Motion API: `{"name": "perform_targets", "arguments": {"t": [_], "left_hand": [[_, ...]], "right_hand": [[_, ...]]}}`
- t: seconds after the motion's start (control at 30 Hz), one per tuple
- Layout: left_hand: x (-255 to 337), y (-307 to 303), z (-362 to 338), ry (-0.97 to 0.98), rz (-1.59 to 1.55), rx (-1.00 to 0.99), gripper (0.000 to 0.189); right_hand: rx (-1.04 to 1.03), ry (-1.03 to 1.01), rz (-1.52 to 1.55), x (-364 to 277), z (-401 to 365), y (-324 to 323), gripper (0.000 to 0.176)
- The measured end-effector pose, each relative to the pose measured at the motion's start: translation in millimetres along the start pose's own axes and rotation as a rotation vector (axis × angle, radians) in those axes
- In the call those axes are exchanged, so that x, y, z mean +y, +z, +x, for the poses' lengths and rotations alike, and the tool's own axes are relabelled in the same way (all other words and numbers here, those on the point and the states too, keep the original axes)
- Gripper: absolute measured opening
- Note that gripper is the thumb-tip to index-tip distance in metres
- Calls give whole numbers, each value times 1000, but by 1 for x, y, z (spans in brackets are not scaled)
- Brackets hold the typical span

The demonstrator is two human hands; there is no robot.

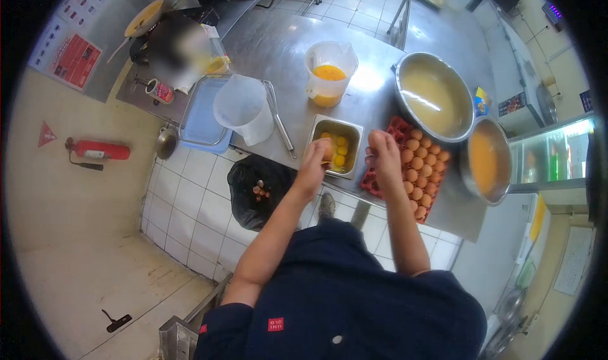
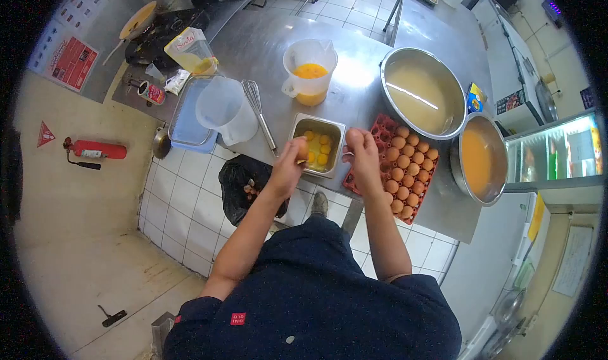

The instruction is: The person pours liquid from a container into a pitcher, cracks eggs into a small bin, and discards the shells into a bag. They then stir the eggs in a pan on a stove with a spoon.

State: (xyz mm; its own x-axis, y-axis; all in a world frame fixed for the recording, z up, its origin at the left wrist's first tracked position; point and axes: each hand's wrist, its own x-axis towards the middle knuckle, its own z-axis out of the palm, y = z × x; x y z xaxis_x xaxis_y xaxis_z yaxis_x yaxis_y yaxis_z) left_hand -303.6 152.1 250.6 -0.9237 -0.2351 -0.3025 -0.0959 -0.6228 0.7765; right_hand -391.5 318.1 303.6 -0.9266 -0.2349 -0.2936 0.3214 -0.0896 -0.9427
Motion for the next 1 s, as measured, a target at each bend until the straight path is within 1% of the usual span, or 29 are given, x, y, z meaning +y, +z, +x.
{"name": "perform_targets", "arguments": {"t": [0.03, 0.1, 0.13, 0.23, 0.27, 0.3, 0.33, 0.37, 0.4, 0.43, 0.5, 0.53, 0.57, 0.63, 0.67, 0.7, 0.73, 0.77, 0.8, 0.83, 0.87, 0.9, 0.93, 0.97, 1.0], "left_hand": [[-2, 7, 7, 5, 2, -2, 34], [-6, 14, 16, 11, 66, 56, 36], [-8, 16, 18, 12, 68, 56, 36], [-12, 23, 21, 8, 49, 106, 37], [-17, 26, 22, 26, 52, 89, 35], [-21, 29, 22, 44, 55, 72, 33], [-23, 29, 23, 43, 55, 74, 33], [-24, 29, 23, 34, 17, 62, 34], [-25, 28, 23, 24, -21, 51, 34], [-24, 26, 23, 28, -20, 55, 34], [-18, 22, 21, 8, -48, 97, 35], [-16, 20, 20, 8, -49, 99, 35], [-15, 19, 21, 13, -17, 105, 35], [-8, 17, 23, 23, 14, 109, 35], [-2, 18, 22, 47, 125, 124, 37], [3, 18, 22, 70, 236, 138, 38], [7, 16, 23, 74, 236, 137, 38], [11, 13, 24, 115, 292, 76, 39], [15, 10, 25, 155, 347, 15, 39], [18, 8, 26, 155, 347, 15, 39], [25, 9, 26, 131, 365, -30, 38], [31, 12, 25, 107, 383, -77, 38], [35, 16, 22, 108, 383, -82, 38], [38, 20, 19, 160, 404, -72, 38], [40, 22, 17, 212, 426, -62, 39]], "right_hand": [[-2, -5, 2, -4, 0, 7, 33], [72, -175, 89, -8, -1, 16, 32], [72, -176, 91, -5, 0, 19, 32], [297, -281, 180, 10, 6, 26, 34], [324, -289, 88, 13, 1, 39, 36], [324, -286, 88, 29, 4, 43, 36], [234, -418, -152, 54, 12, 44, 37], [137, -545, -392, 59, 12, 49, 37], [119, -437, -284, 60, 12, 46, 37], [114, -438, -282, 61, 15, 44, 37], [121, -332, -59, 51, 16, 43, 37], [122, -308, -29, 56, 22, 40, 32], [121, -310, -29, 50, 21, 37, 32], [-97, 5, 213, 27, 15, 33, 28], [-98, 3, 213, 18, 14, 31, 28], [-120, 53, 113, 10, 13, 30, 23], [-143, 102, 13, 4, 15, 27, 17], [-145, 99, 13, 1, 17, 25, 17], [-260, 22, -94, -2, 18, 21, 15], [-373, -55, -200, -3, 19, 19, 15], [-371, -56, -201, -6, 20, 18, 15], [-470, -71, -205, -10, 21, 17, 20], [-570, -87, -210, -14, 23, 16, 26], [-567, -90, -211, -12, 27, 13, 26], [-568, -88, -203, -8, 31, 10, 30]]}}
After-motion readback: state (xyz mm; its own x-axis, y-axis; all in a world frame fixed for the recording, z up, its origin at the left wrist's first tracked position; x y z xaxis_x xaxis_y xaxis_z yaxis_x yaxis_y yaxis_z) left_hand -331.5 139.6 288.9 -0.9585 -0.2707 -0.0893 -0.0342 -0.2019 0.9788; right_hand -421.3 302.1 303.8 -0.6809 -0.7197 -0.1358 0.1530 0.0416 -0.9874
